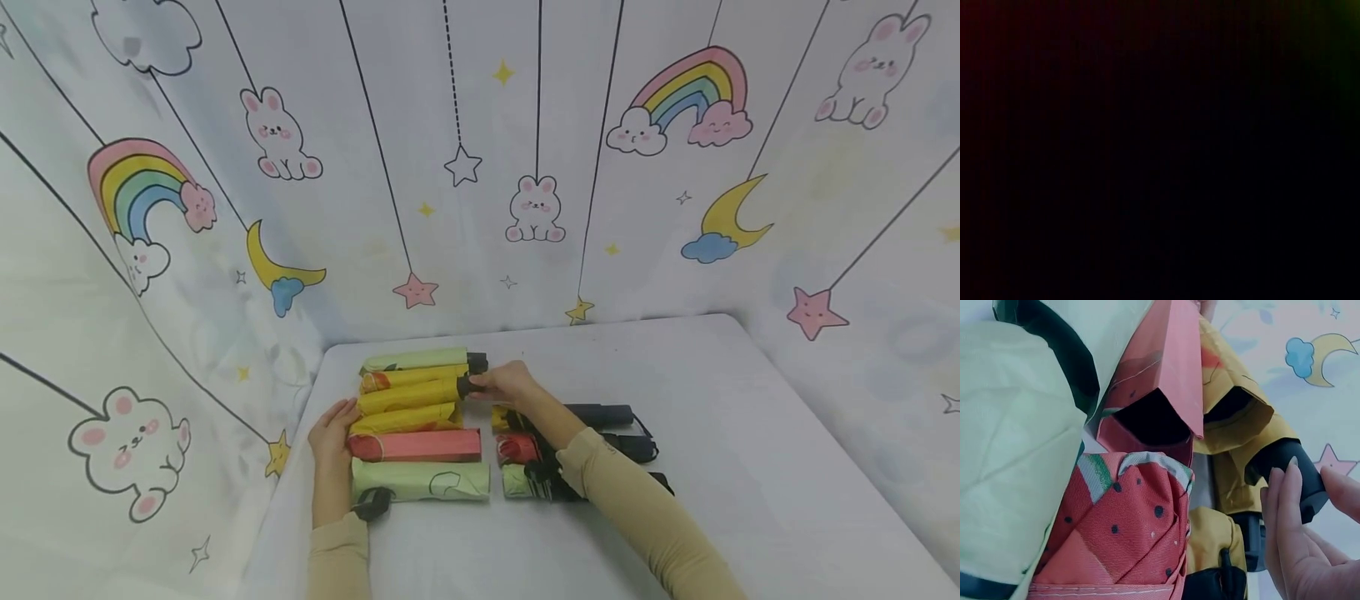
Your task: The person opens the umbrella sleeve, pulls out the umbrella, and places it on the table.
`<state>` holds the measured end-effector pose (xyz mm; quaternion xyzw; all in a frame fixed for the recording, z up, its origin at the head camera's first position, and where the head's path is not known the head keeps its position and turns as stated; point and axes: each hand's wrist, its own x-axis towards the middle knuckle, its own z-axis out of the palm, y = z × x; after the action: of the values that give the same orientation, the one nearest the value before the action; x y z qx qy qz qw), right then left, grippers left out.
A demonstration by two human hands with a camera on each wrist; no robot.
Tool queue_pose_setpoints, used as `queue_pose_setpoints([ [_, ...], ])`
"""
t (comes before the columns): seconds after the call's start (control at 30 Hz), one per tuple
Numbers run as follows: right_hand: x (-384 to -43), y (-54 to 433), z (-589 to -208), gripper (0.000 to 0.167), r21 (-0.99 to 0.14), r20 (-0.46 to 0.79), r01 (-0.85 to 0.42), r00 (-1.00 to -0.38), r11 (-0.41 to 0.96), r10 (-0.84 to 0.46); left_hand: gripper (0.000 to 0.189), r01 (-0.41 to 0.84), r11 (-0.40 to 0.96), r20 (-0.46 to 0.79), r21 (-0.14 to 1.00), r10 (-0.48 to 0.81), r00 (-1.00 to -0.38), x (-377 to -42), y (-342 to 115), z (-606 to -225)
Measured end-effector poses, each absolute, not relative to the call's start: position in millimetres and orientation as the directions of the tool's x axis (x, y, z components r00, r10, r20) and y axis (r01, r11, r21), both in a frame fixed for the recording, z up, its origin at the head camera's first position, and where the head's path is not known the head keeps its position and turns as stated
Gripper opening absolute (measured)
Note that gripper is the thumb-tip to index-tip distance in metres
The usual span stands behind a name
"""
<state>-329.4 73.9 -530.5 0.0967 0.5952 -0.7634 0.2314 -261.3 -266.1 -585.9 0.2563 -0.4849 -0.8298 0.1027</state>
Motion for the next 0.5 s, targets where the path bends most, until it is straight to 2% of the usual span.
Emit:
queue_pose_setpoints([
  [0.3,-329.7,75.4,-526.1,0.068,-0.863,-0.426,0.469,-0.875,-0.185,-0.23,0.06,-0.109,-0.517,-0.351,0.849,-0.397,-0.848,-259.5,-270.8,-585.0],
  [0.5,-328.5,78.6,-522.1,0.059,-0.879,-0.414,0.453,-0.879,-0.146,-0.236,0.061,-0.107,-0.522,-0.353,0.846,-0.398,-0.846,-260.1,-270.7,-585.5],
])
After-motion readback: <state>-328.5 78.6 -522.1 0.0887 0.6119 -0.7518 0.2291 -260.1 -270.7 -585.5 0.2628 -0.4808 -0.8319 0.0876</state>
